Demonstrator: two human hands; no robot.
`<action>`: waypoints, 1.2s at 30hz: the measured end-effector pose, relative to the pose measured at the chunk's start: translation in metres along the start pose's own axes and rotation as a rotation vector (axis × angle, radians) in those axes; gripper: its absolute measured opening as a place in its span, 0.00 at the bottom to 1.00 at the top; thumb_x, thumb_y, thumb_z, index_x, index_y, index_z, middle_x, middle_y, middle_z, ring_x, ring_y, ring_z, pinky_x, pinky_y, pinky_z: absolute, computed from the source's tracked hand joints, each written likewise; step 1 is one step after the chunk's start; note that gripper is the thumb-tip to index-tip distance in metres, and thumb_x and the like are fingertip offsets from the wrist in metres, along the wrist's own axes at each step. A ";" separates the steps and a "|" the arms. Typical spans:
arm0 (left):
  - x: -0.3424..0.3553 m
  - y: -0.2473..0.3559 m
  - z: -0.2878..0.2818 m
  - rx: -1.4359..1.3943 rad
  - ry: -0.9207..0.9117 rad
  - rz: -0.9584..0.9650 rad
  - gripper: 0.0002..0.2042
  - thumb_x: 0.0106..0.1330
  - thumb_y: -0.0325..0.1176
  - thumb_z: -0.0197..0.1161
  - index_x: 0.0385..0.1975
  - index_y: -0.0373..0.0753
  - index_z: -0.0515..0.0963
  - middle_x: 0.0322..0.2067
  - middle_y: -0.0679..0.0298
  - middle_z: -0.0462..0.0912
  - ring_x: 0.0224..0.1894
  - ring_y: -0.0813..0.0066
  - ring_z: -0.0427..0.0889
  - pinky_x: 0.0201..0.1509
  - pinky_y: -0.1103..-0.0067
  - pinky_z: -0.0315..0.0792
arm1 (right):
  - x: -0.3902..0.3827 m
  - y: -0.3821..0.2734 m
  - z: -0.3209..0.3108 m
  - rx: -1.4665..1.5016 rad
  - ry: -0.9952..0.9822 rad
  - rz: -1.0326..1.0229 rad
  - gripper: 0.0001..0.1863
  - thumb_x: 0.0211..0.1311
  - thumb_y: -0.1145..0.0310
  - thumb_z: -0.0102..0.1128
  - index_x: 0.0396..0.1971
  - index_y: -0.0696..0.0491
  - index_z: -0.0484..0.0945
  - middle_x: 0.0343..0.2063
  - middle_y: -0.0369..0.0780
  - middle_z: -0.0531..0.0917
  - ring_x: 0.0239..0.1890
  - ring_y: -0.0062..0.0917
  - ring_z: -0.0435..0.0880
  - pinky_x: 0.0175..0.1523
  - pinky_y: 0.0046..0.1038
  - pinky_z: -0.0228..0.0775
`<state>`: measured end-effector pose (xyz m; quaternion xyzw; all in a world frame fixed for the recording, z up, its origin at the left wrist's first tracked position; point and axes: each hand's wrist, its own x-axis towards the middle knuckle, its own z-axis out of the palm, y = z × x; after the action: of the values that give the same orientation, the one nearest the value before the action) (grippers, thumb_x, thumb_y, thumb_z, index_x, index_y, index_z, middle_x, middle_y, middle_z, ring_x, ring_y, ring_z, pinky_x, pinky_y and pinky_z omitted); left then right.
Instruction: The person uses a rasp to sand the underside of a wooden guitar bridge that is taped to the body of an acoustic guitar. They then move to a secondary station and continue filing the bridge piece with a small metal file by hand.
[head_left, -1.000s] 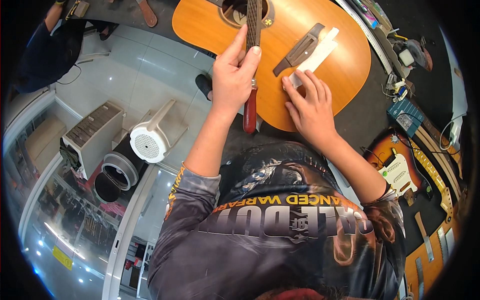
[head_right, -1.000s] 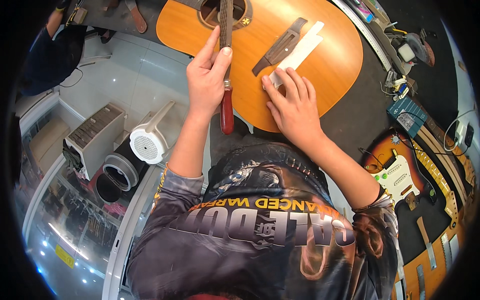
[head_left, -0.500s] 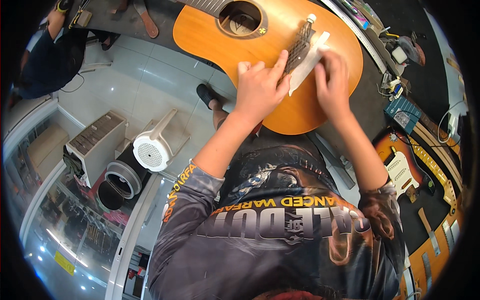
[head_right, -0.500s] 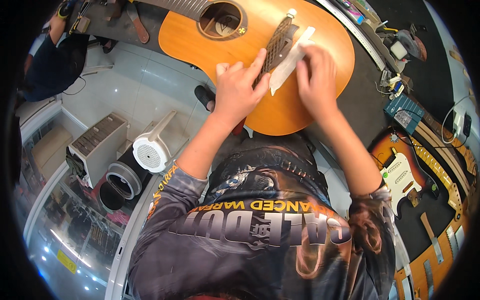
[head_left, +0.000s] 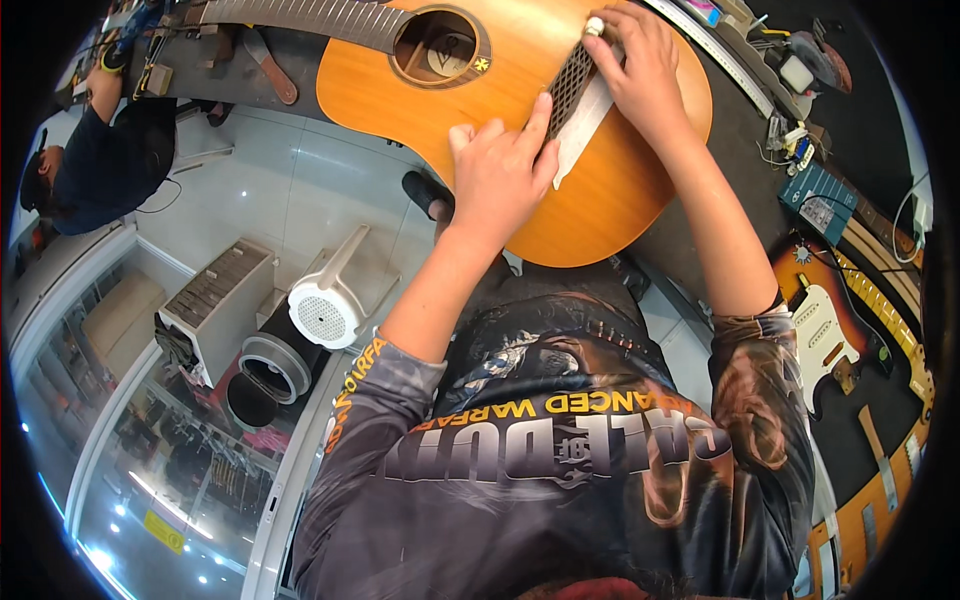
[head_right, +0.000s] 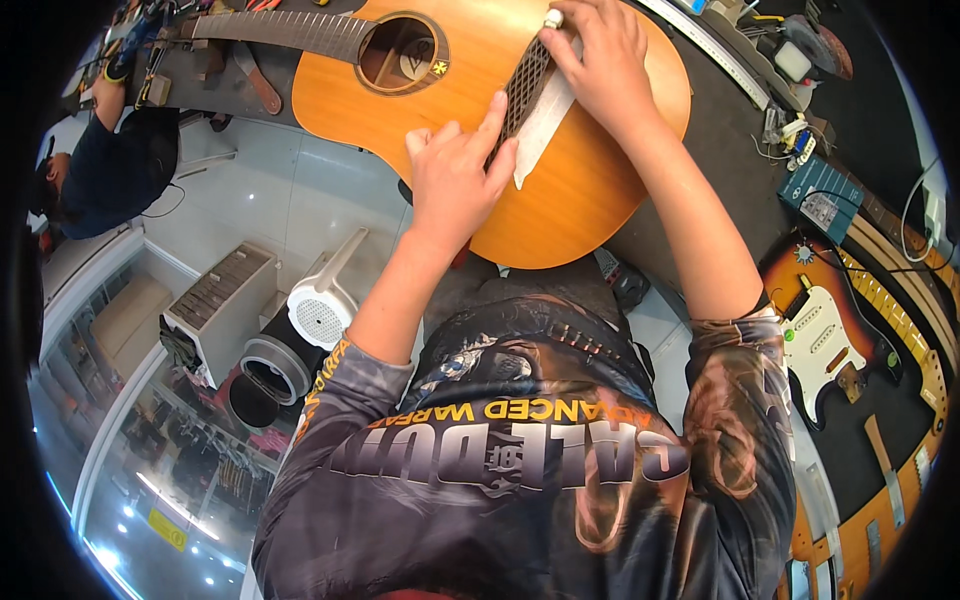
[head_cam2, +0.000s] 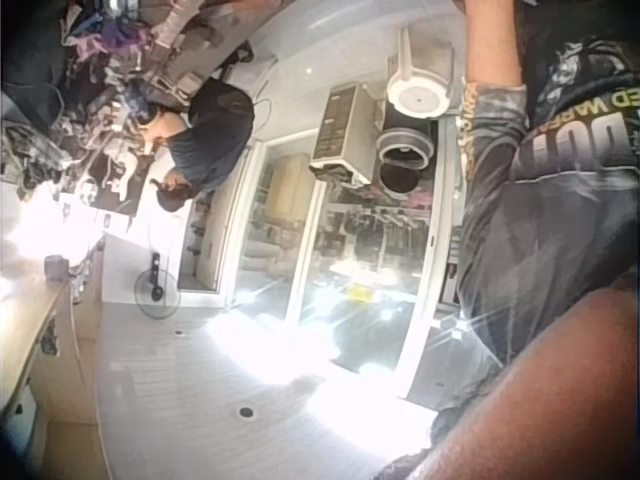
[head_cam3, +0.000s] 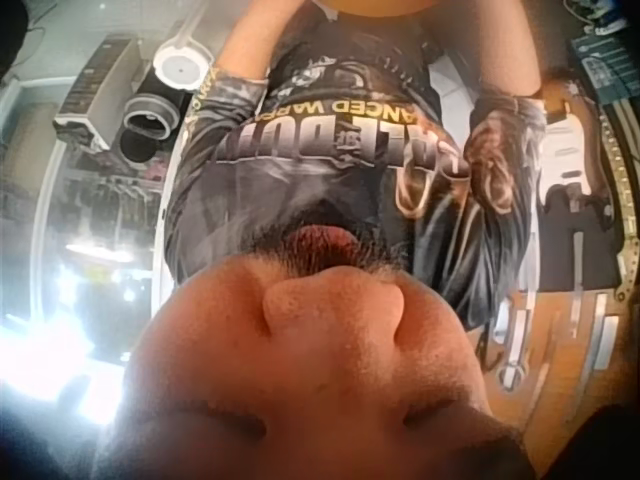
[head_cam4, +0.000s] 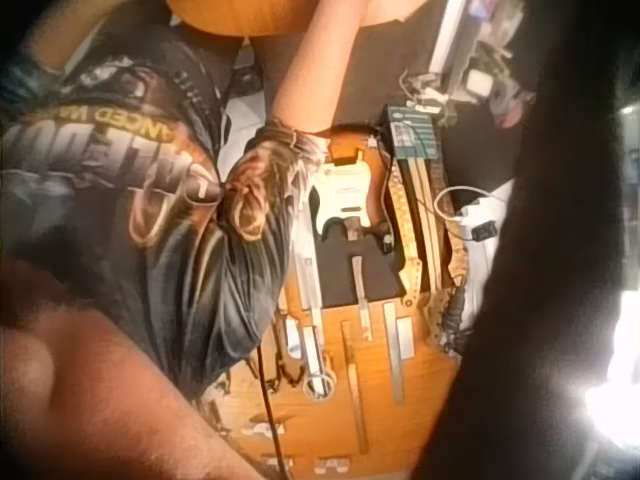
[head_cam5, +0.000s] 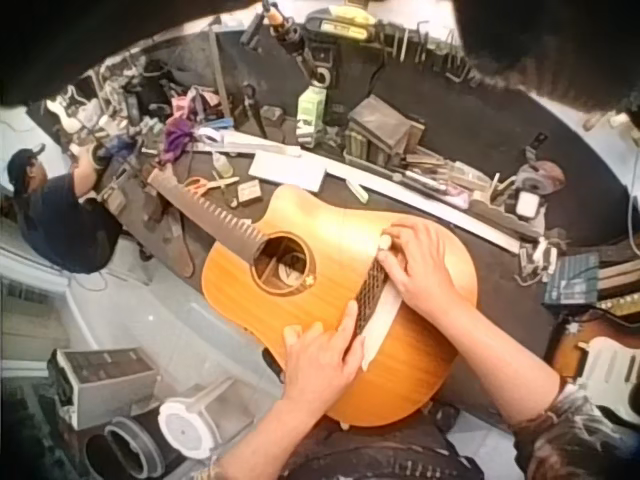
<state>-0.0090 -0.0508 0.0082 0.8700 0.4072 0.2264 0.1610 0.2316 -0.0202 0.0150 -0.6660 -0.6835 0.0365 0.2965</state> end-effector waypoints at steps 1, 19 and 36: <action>0.007 0.000 0.003 -0.003 0.020 -0.003 0.25 0.69 0.40 0.72 0.65 0.42 0.84 0.18 0.68 0.78 0.28 0.69 0.75 0.46 0.66 0.61 | 0.005 0.001 -0.001 0.035 0.002 0.032 0.18 0.71 0.64 0.67 0.55 0.56 0.77 0.56 0.50 0.78 0.63 0.49 0.73 0.70 0.48 0.61; 0.036 -0.011 -0.054 -1.205 0.124 -0.578 0.23 0.83 0.35 0.56 0.71 0.27 0.74 0.27 0.69 0.81 0.29 0.82 0.76 0.34 0.83 0.67 | 0.012 0.024 -0.005 0.011 0.079 0.040 0.15 0.74 0.68 0.60 0.57 0.51 0.82 0.56 0.43 0.82 0.63 0.44 0.76 0.71 0.46 0.62; 0.023 -0.059 -0.124 -1.813 -0.486 -0.556 0.23 0.88 0.48 0.40 0.65 0.38 0.73 0.22 0.66 0.73 0.29 0.76 0.70 0.39 0.77 0.68 | -0.109 -0.145 -0.062 0.090 -0.257 0.215 0.20 0.67 0.72 0.65 0.59 0.52 0.82 0.60 0.43 0.83 0.71 0.43 0.76 0.81 0.55 0.54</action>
<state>-0.0984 0.0150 0.0918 0.3124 0.2252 0.2222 0.8957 0.1241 -0.1592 0.0920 -0.7111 -0.6384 0.1833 0.2306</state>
